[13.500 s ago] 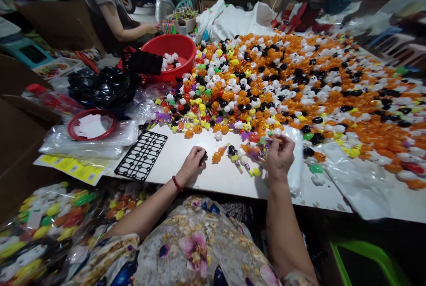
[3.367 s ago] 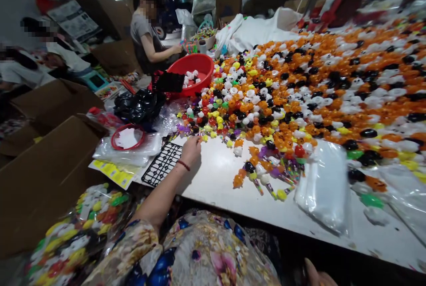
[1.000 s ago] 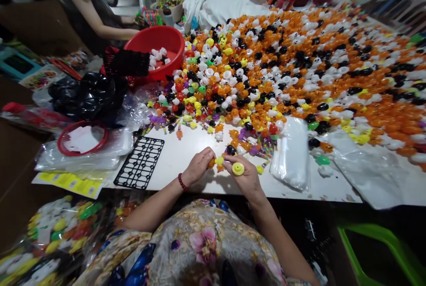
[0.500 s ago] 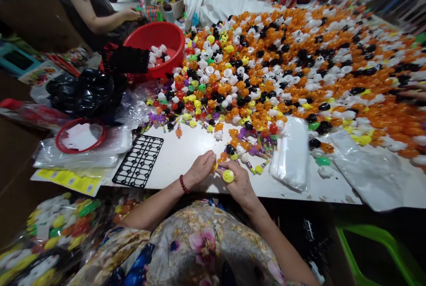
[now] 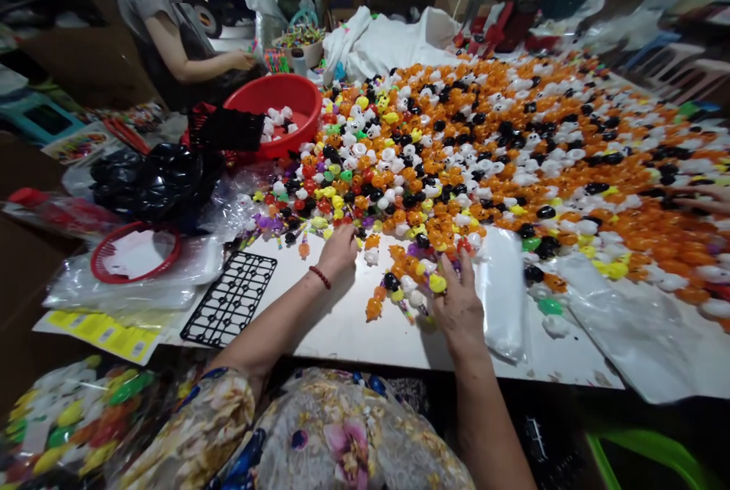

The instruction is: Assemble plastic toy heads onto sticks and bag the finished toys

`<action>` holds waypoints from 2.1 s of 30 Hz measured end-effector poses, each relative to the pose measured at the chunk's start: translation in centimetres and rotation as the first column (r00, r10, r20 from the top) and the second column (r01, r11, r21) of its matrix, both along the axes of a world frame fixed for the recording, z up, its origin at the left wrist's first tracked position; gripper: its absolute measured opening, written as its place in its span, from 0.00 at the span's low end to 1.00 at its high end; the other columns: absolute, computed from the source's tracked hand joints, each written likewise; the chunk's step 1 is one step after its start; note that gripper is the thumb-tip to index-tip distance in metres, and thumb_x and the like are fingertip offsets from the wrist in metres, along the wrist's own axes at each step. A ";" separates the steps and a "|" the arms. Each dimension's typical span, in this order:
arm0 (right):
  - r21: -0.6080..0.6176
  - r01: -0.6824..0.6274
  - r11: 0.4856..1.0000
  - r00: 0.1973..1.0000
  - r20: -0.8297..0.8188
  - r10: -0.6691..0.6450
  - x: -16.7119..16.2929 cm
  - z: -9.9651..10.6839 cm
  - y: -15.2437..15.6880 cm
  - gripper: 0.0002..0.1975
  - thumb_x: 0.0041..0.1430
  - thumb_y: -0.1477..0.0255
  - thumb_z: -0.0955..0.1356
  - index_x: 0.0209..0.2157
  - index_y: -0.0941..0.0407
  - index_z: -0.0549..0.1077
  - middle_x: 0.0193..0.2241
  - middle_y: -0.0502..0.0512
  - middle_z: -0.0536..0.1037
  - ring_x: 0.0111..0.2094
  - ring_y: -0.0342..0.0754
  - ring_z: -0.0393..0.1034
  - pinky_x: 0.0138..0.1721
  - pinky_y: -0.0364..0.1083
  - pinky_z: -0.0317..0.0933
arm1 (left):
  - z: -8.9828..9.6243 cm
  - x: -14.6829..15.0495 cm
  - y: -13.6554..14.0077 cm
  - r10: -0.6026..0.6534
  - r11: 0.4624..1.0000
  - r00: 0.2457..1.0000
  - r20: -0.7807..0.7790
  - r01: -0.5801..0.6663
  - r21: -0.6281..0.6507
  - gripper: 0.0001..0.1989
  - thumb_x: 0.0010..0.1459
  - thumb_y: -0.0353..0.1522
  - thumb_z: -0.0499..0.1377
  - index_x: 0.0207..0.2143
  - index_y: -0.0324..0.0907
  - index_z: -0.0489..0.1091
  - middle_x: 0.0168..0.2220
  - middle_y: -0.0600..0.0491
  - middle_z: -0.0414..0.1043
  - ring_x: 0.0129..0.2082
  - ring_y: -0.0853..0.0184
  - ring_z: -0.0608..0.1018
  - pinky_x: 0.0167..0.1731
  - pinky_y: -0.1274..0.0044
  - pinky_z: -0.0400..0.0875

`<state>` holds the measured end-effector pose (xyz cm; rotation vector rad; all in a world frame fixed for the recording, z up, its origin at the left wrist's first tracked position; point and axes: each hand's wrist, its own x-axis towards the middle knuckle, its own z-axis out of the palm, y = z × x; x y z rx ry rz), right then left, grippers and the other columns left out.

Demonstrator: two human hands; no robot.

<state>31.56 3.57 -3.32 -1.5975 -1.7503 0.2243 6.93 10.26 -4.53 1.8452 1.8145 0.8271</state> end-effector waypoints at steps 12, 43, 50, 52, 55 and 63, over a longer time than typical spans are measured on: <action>-0.114 -0.325 0.939 0.892 -0.366 0.265 -5.9 -1.4 1.4 0.19 0.52 0.73 0.62 0.42 0.52 0.79 0.40 0.58 0.80 0.45 0.57 0.73 0.51 0.56 0.67 | -2.1 -1.7 3.5 -0.230 0.970 0.884 -0.406 0.244 -0.017 0.11 0.61 0.29 0.52 0.44 0.41 0.71 0.42 0.43 0.69 0.45 0.55 0.69 0.47 0.65 0.67; -0.133 -0.289 0.948 0.761 -0.633 0.143 -3.6 0.4 -2.8 0.19 0.60 0.60 0.68 0.51 0.52 0.75 0.43 0.56 0.81 0.44 0.51 0.75 0.47 0.50 0.69 | 1.9 0.5 -4.8 -0.124 0.870 0.588 0.800 0.452 -0.197 0.17 0.57 0.42 0.59 0.44 0.41 0.70 0.39 0.51 0.71 0.36 0.68 0.73 0.37 0.75 0.69; -0.012 -0.423 0.906 0.808 -0.457 0.372 -3.4 1.3 -3.2 0.13 0.62 0.67 0.68 0.46 0.50 0.79 0.41 0.55 0.82 0.42 0.50 0.76 0.46 0.50 0.70 | 2.5 0.6 -7.7 -0.111 0.825 0.578 0.808 0.507 -0.250 0.16 0.53 0.42 0.61 0.40 0.42 0.71 0.36 0.54 0.68 0.36 0.69 0.68 0.35 0.77 0.63; -0.010 -0.464 0.886 0.809 -0.413 0.419 -3.4 1.6 -3.4 0.12 0.62 0.67 0.67 0.46 0.50 0.80 0.38 0.55 0.82 0.39 0.50 0.76 0.42 0.48 0.70 | 2.6 0.8 -7.9 -0.114 0.821 0.592 0.798 0.509 -0.260 0.16 0.52 0.42 0.60 0.39 0.42 0.70 0.35 0.54 0.67 0.34 0.69 0.68 0.34 0.78 0.62; -0.012 -0.493 0.870 0.812 -0.365 0.455 -3.3 1.9 -3.7 0.12 0.63 0.67 0.67 0.46 0.50 0.80 0.36 0.56 0.82 0.36 0.49 0.76 0.38 0.47 0.70 | 2.7 1.2 -8.2 -0.105 0.812 0.609 0.786 0.509 -0.286 0.14 0.52 0.42 0.58 0.36 0.42 0.68 0.33 0.56 0.65 0.31 0.70 0.66 0.31 0.78 0.61; 0.006 -0.448 0.894 0.862 -0.264 0.433 -2.6 1.9 -4.1 0.13 0.65 0.69 0.65 0.47 0.51 0.78 0.38 0.56 0.81 0.39 0.49 0.76 0.41 0.47 0.70 | 2.2 1.9 -8.6 -0.067 0.805 0.631 0.773 0.492 -0.331 0.12 0.51 0.41 0.55 0.34 0.43 0.66 0.32 0.55 0.63 0.30 0.70 0.66 0.27 0.80 0.60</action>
